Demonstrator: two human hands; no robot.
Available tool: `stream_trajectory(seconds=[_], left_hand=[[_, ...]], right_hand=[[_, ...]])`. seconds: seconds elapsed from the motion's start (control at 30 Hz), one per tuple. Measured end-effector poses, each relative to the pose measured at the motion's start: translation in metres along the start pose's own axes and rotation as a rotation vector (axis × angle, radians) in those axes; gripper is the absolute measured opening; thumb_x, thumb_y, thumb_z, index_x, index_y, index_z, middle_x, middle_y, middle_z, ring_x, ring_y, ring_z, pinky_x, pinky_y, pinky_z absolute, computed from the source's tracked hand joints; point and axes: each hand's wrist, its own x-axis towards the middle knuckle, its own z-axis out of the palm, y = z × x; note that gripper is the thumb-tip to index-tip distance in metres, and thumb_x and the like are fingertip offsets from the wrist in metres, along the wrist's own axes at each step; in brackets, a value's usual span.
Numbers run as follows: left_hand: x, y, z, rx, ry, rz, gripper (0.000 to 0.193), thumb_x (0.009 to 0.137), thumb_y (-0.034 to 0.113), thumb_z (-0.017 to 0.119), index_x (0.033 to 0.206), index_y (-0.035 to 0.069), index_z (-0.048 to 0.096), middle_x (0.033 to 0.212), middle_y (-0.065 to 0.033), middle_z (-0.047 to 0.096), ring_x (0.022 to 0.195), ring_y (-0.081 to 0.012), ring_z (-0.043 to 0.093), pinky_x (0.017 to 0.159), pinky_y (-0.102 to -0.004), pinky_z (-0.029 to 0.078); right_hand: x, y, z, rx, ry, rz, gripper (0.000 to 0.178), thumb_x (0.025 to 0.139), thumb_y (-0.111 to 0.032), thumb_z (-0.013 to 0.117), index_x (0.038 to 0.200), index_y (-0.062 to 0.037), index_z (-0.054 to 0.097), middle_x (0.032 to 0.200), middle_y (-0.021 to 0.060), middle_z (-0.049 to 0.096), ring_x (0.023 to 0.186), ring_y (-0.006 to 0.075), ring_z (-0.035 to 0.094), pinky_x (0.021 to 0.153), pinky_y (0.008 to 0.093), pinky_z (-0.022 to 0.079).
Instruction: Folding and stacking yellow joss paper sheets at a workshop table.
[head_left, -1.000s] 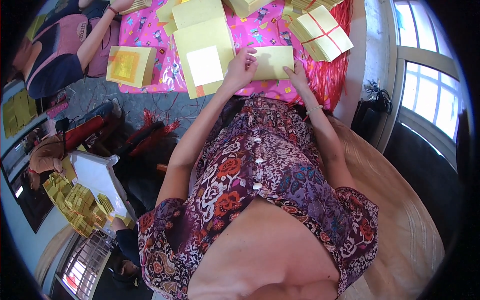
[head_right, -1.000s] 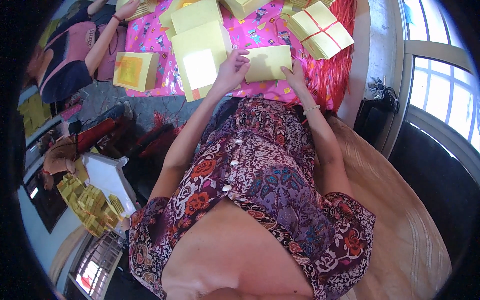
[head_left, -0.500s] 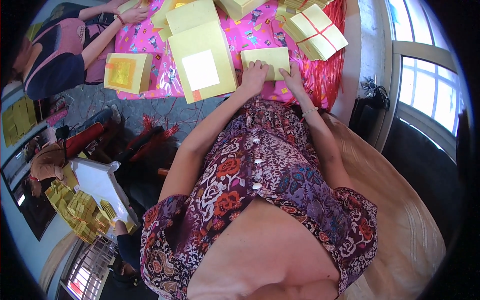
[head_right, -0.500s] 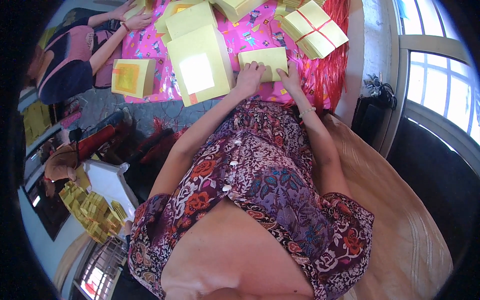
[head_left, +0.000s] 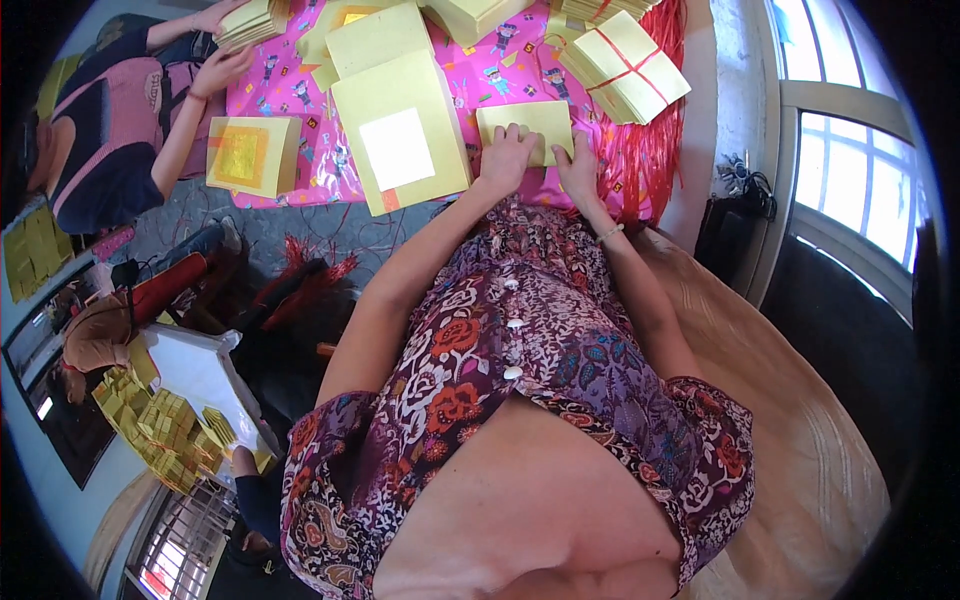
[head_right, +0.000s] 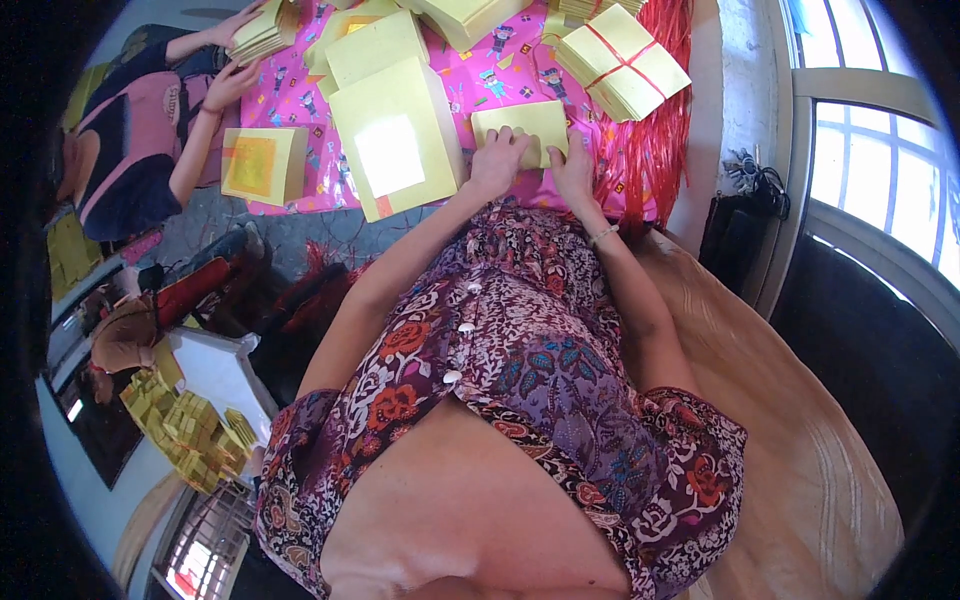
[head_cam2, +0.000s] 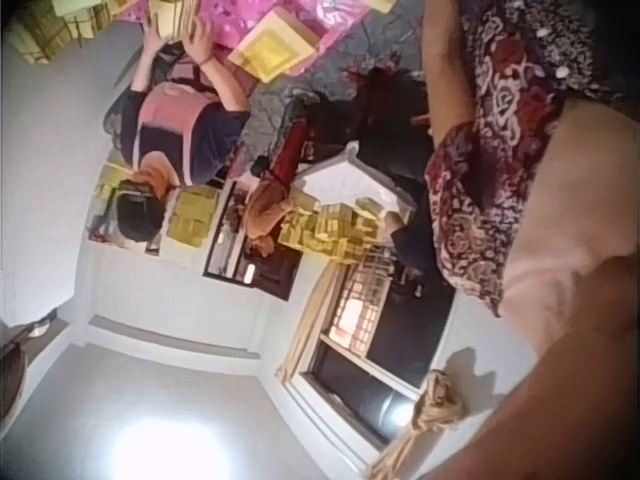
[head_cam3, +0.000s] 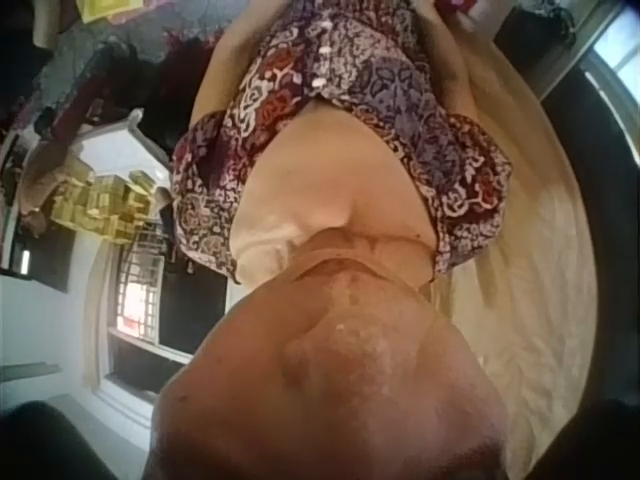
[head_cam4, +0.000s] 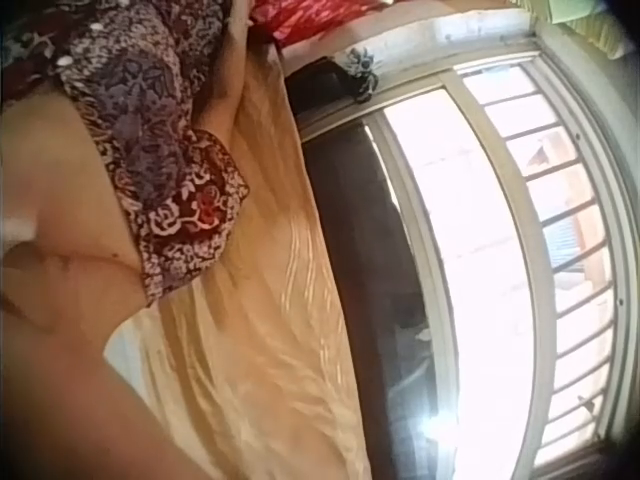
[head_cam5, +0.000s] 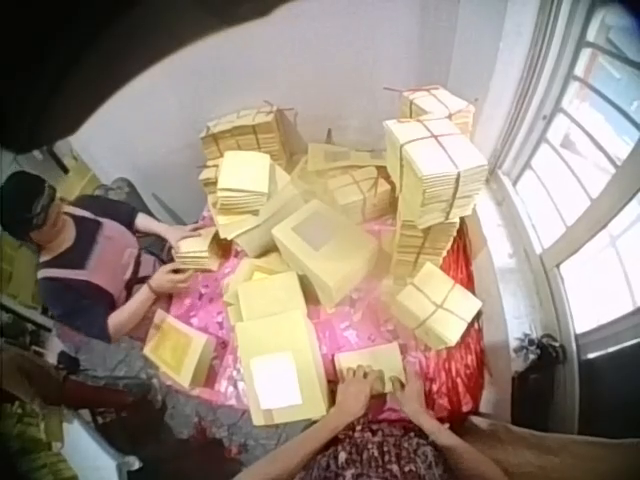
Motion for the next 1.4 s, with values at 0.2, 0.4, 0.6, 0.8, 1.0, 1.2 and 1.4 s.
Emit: stream_trajectory(seconds=[0.2, 0.4, 0.6, 0.8, 1.0, 1.2, 1.4], left_hand=[[0.004, 0.004, -0.003, 0.037, -0.029, -0.043, 0.040, 0.078, 0.009, 0.065, 0.116, 0.014, 0.055, 0.106, -0.0133, 0.051, 0.102, -0.0327, 0.053, 0.070, -0.0381, 0.058], [0.006, -0.002, -0.005, -0.051, -0.059, -0.097, 0.039, 0.075, 0.012, 0.072, 0.111, 0.017, 0.056, 0.107, -0.0126, 0.050, 0.105, -0.0324, 0.051, 0.077, -0.0409, 0.056], [0.007, -0.008, 0.002, -0.085, -0.006, -0.156, 0.038, 0.073, 0.011, 0.073, 0.107, 0.018, 0.057, 0.107, -0.0123, 0.050, 0.104, -0.0321, 0.051, 0.080, -0.0430, 0.052], [0.009, -0.004, 0.003, -0.083, 0.021, -0.172, 0.039, 0.073, 0.012, 0.072, 0.109, 0.014, 0.056, 0.108, -0.0143, 0.050, 0.106, -0.0339, 0.050, 0.084, -0.0439, 0.050], [-0.004, 0.006, -0.024, -0.193, -0.122, -0.111, 0.041, 0.081, 0.012, 0.067, 0.120, 0.009, 0.052, 0.111, -0.0192, 0.052, 0.105, -0.0384, 0.053, 0.088, -0.0453, 0.049], [-0.054, -0.005, -0.101, -0.692, 0.068, -0.038, 0.035, 0.080, 0.006, 0.068, 0.113, 0.008, 0.059, 0.100, -0.0144, 0.059, 0.099, -0.0357, 0.058, 0.085, -0.0433, 0.049], [-0.111, -0.060, -0.129, -0.350, 0.239, -0.128, 0.040, 0.072, 0.011, 0.078, 0.109, 0.010, 0.062, 0.100, -0.0116, 0.058, 0.098, -0.0328, 0.057, 0.084, -0.0424, 0.048]], right_hand=[[-0.009, -0.017, -0.009, -0.400, 0.081, -0.324, 0.064, 0.085, -0.012, 0.065, 0.141, -0.0028, 0.037, 0.143, 0.0213, 0.038, 0.134, 0.0377, 0.036, 0.108, 0.0467, 0.034], [-0.006, -0.009, 0.003, -0.606, -0.178, -0.400, 0.073, 0.091, -0.029, 0.059, 0.151, -0.0063, 0.024, 0.158, 0.0144, 0.021, 0.146, 0.0349, 0.017, 0.115, 0.0542, 0.020], [-0.006, -0.003, 0.012, -0.686, -0.242, -0.371, 0.073, 0.093, -0.039, 0.053, 0.152, -0.0082, 0.022, 0.159, 0.0123, 0.018, 0.147, 0.0328, 0.014, 0.116, 0.0558, 0.015], [-0.004, 0.000, 0.010, -0.707, -0.209, -0.413, 0.072, 0.094, -0.040, 0.051, 0.152, -0.0086, 0.022, 0.159, 0.0131, 0.018, 0.148, 0.0326, 0.013, 0.116, 0.0564, 0.015], [0.002, -0.004, -0.001, -0.608, -0.210, -0.443, 0.068, 0.096, -0.032, 0.051, 0.152, -0.0074, 0.022, 0.158, 0.0154, 0.020, 0.147, 0.0344, 0.015, 0.115, 0.0567, 0.016], [0.006, -0.034, -0.016, -0.573, -0.085, -0.565, 0.056, 0.094, -0.025, 0.056, 0.143, -0.0048, 0.039, 0.152, 0.0165, 0.032, 0.143, 0.0372, 0.024, 0.113, 0.0544, 0.023], [0.014, -0.094, -0.028, -0.251, -0.192, -0.718, 0.040, 0.088, -0.020, 0.065, 0.125, -0.0057, 0.056, 0.128, 0.0134, 0.055, 0.129, 0.0354, 0.045, 0.105, 0.0441, 0.040]])
